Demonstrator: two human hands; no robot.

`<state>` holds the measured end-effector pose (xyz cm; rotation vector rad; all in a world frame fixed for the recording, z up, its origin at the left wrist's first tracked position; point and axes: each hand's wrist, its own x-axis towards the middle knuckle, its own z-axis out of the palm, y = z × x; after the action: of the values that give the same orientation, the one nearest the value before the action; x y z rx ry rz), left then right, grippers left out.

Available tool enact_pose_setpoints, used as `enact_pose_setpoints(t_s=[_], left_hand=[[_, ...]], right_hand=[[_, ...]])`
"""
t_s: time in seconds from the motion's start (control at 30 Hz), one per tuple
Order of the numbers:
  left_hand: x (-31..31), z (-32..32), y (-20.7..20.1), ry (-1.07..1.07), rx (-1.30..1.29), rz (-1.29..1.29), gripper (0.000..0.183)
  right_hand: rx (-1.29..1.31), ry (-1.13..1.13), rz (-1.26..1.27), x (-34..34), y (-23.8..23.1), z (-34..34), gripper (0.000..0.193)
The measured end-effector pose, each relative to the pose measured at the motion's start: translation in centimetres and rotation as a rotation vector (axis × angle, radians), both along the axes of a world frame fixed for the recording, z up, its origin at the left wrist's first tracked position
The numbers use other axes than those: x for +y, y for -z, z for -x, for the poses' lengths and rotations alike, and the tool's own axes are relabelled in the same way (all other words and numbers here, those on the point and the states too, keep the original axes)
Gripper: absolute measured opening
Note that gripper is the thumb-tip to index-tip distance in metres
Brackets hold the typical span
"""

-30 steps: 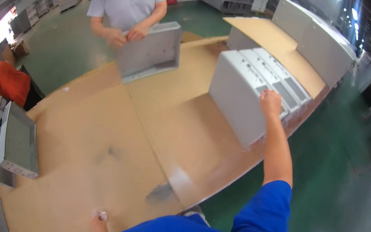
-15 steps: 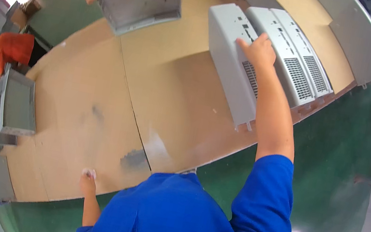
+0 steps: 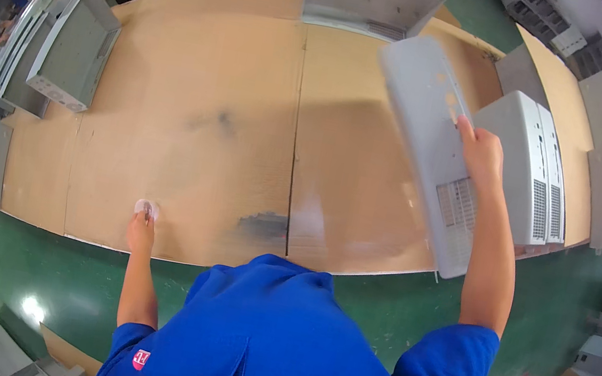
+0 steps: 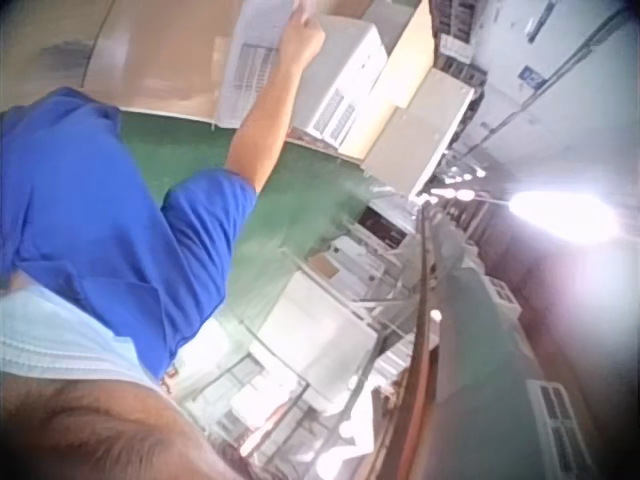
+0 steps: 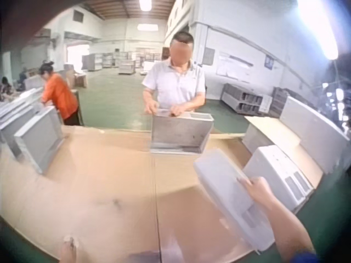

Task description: The person deburrs metal appliance casings by hand, using a deburring tool to remove sharp edges and burrs.

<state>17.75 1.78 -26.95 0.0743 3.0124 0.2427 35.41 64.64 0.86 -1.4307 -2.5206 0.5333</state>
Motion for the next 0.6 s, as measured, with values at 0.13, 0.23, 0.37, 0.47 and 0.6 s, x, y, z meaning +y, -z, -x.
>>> enact_pose_setpoints(t_s=[0.13, 0.23, 0.37, 0.47, 0.6], left_hand=[[-2.4, 2.4, -2.8, -0.004, 0.122, -0.198, 0.024], [-3.1, 3.7, -6.6, -0.041, 0.101, -0.493, 0.024], [-2.5, 4.4, -17.2, -0.156, -0.454, -1.139, 0.018], [-2.4, 4.3, -23.0, 0.081, -0.413, -1.249, 0.013], [-0.2, 3.9, -27.7, 0.341, -0.285, -1.146, 0.009]], right_hand=[[-0.033, -0.115, 0.108, -12.8, -4.5, 2.8, 0.052], [-0.178, -0.367, -0.06, -18.9, -3.8, 4.7, 0.052], [-0.252, -0.555, 0.037, -26.1, -1.7, 7.5, 0.054], [-0.287, -0.829, 0.08, -30.1, -0.5, 8.9, 0.054], [-0.341, -1.062, 0.18, -32.3, 1.1, 10.0, 0.051]])
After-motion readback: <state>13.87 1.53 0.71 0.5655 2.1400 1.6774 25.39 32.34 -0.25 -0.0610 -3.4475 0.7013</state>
